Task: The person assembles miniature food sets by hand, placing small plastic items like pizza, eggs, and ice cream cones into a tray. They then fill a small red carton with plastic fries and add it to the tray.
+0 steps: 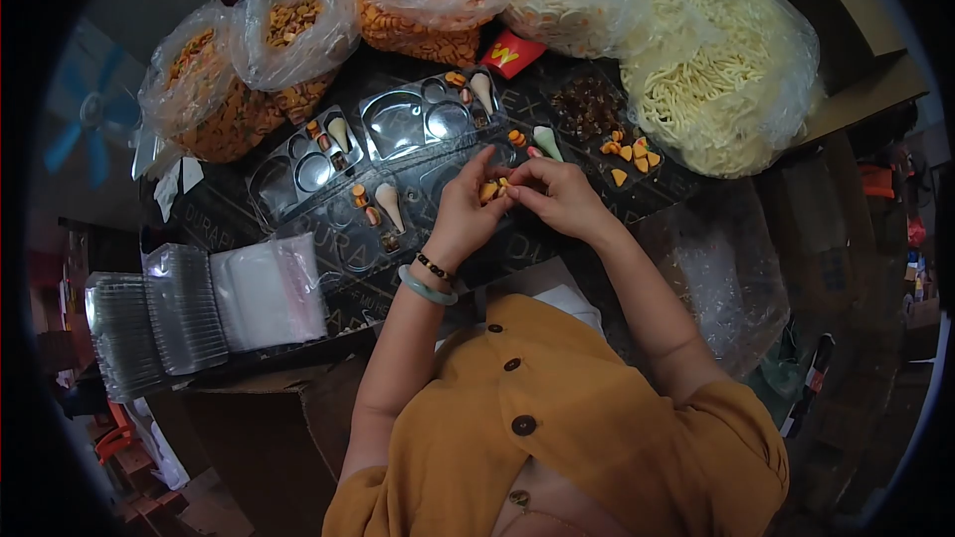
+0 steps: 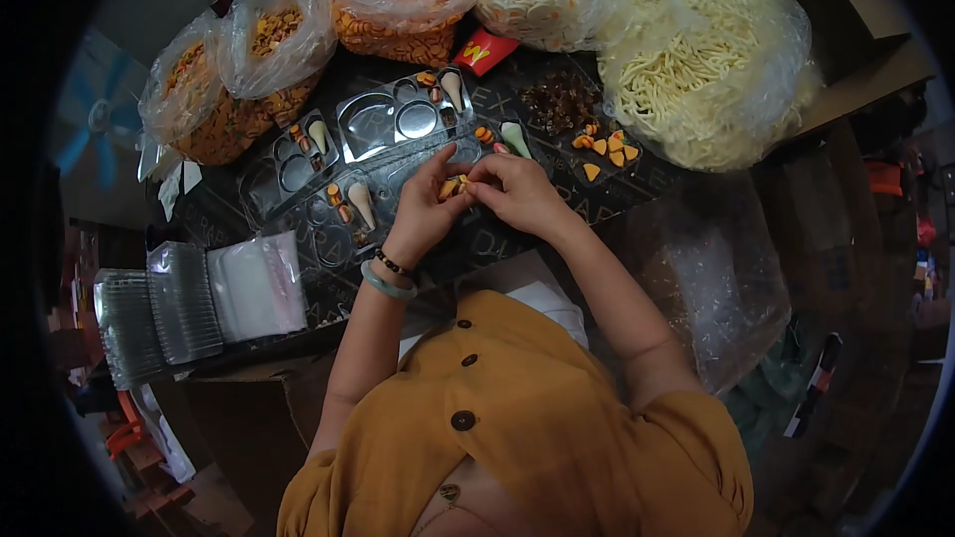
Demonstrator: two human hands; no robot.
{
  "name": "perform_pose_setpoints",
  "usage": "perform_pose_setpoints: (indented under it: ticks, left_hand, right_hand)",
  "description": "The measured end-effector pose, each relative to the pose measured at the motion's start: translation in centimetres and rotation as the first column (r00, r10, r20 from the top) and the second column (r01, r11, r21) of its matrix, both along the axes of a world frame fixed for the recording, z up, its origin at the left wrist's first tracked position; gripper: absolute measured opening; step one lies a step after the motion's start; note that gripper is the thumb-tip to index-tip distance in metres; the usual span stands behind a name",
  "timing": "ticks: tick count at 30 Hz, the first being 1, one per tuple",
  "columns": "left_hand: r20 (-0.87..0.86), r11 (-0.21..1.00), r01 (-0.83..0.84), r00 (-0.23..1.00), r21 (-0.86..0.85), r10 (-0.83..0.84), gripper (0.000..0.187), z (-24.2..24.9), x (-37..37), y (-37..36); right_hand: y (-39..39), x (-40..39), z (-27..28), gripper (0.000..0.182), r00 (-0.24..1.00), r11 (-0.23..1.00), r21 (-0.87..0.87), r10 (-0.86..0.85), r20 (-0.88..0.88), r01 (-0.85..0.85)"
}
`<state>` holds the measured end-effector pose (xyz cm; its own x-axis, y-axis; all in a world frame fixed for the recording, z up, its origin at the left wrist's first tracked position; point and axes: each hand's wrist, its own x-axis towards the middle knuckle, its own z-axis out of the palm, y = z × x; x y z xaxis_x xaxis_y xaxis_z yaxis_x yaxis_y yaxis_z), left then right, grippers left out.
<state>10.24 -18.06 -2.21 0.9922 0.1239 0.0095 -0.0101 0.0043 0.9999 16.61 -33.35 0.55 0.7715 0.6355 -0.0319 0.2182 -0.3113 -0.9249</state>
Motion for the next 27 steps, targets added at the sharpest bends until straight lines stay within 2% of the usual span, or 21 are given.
perform_pose_setpoints:
  ticks: [2,3,5,7,8,9,10,12,15,16,18,19,20,21,22,24,26,27]
  left_hand:
    - [-0.023,0.999,0.011,1.0,-0.031,-0.011,0.05,0.1,-0.2,0.3]
    - [-0.023,0.999,0.011,1.0,-0.031,-0.012,0.05,0.3,-0.3,0.6]
    - [-0.11,0.994,-0.012,0.994,0.105,0.023,0.031,0.5,-0.6,1.3]
    - [-0.146,0.995,-0.019,0.989,0.097,0.033,0.026,0.3,-0.7,1.7]
    - [-0.178,0.995,-0.026,0.983,0.091,0.042,0.022,0.1,-0.7,1.8]
    - [-0.18,0.995,-0.026,0.983,0.091,0.043,0.022,-0.1,-0.7,1.9]
    - [-0.141,0.995,-0.026,0.989,0.097,0.039,0.023,-0.5,-0.6,1.9]
    - [-0.101,0.994,-0.024,0.994,0.103,0.034,0.024,-0.7,-0.7,1.8]
    - [-0.021,0.985,-0.044,0.999,0.167,0.048,0.033,-0.3,-0.9,1.6]
    - [-0.025,0.992,-0.052,0.998,0.118,0.056,0.037,-0.1,-1.1,1.5]
    - [-0.03,0.995,-0.066,0.997,0.068,0.068,0.041,0.1,-1.0,1.3]
    - [0.015,0.997,-0.068,0.998,0.029,0.068,0.043,0.1,-1.0,1.1]
    - [0.059,0.998,-0.065,0.996,-0.01,0.066,0.045,0.0,-0.9,0.8]
    - [0.059,0.998,-0.061,0.996,-0.011,0.062,0.045,0.0,-0.8,0.5]
    - [0.079,0.999,-0.037,0.996,-0.003,0.037,0.044,0.1,-0.5,0.3]
    - [0.092,1.0,-0.011,0.996,0.004,0.011,0.042,0.6,-0.6,0.1]
    - [0.041,0.989,0.003,0.999,0.146,-0.009,0.027,1.3,-0.5,0.4]
    - [0.041,0.989,0.005,0.999,0.145,-0.011,0.027,1.1,-0.3,0.4]
  right_hand:
    - [-0.1,0.3,-0.5,0.011,0.997,0.997,0.038,-0.068,-0.023,0.069]
    - [-0.1,0.4,-0.6,0.012,0.99,0.988,0.076,-0.131,-0.048,0.134]
    - [-0.1,0.3,-0.7,0.012,0.982,0.979,0.097,-0.174,-0.076,0.181]
    - [-0.2,0.3,-1.0,0.012,0.971,0.966,0.119,-0.216,-0.105,0.228]
    - [-0.4,0.5,-1.2,0.012,0.978,0.991,0.088,-0.117,0.175,0.103]
    - [-0.5,0.6,-1.3,0.012,0.899,1.0,0.023,-0.002,0.438,-0.009]
    - [-0.5,0.8,-1.4,0.012,0.899,1.0,0.023,-0.002,0.438,-0.009]
    - [-0.1,1.0,-0.6,0.013,0.721,0.978,-0.185,0.197,0.664,-0.097]
    - [0.5,0.5,0.2,0.012,0.695,0.993,-0.111,0.104,0.712,-0.036]
    - [0.5,0.5,0.1,0.012,0.695,0.993,-0.11,0.105,0.712,-0.038]
    - [0.4,0.3,-0.1,0.01,0.857,0.999,0.033,-0.024,0.515,0.008]
    - [0.4,0.0,-0.1,0.01,0.857,0.999,0.031,-0.022,0.514,0.007]
    - [0.4,-0.3,0.0,0.009,0.92,1.0,0.026,-0.004,0.393,-0.007]
    - [0.2,-0.4,0.1,0.008,0.964,1.0,0.024,0.011,0.265,-0.018]
    - [0.1,-0.3,-0.1,0.008,0.964,1.0,0.023,0.006,0.266,-0.013]
    - [-0.2,-0.1,-0.8,0.009,1.0,0.998,0.056,-0.01,0.029,0.009]
    - [-0.5,0.0,-0.8,0.009,0.998,0.997,0.062,-0.052,0.024,0.05]
    - [-0.7,0.1,-0.7,0.01,0.996,0.994,0.067,-0.091,0.02,0.089]
